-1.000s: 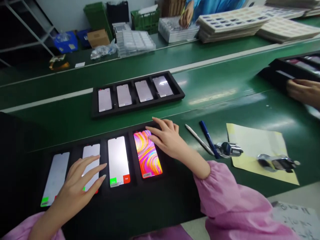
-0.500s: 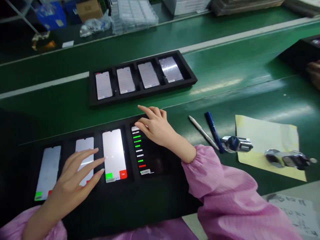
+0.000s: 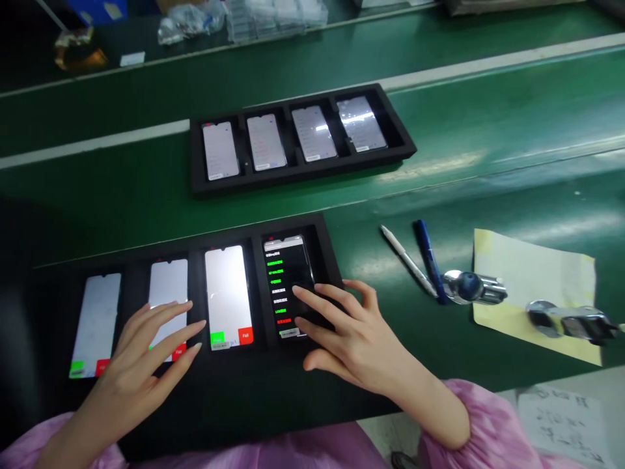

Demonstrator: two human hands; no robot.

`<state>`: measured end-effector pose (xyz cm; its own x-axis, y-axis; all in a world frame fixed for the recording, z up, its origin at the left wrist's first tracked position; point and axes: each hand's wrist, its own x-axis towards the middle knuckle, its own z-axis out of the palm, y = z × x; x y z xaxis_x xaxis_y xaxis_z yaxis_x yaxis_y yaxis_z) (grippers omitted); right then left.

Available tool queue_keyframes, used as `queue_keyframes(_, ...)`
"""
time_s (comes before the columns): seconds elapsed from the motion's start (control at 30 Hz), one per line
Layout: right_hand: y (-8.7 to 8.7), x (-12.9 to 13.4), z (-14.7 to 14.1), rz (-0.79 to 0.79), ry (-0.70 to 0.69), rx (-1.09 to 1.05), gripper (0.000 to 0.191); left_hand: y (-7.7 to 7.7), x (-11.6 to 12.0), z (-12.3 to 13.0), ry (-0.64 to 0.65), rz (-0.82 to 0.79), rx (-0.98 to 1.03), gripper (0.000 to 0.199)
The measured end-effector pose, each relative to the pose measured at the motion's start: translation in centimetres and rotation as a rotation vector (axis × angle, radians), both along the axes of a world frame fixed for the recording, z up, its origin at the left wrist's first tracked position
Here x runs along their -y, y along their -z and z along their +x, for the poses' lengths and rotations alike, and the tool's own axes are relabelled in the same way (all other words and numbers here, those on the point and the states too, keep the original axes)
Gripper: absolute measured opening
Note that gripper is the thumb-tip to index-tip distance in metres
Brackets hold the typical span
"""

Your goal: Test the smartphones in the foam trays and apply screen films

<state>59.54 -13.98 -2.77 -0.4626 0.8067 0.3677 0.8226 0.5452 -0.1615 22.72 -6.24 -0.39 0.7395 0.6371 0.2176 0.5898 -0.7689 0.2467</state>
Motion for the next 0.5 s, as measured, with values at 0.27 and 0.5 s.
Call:
queue_keyframes(0.27,-2.6,-11.0,-2.8,-0.191,0.223,-0.103,0.038,-1.0,-8.6,2.5,-0.125,-0.002,-0.213,0.036)
queue_keyframes(0.5,-1.5,-15.7,-8.7,-0.306,0.148,0.017,0.028,-0.6,-13.0,5.9,-0.139,-0.102,-0.261,0.02)
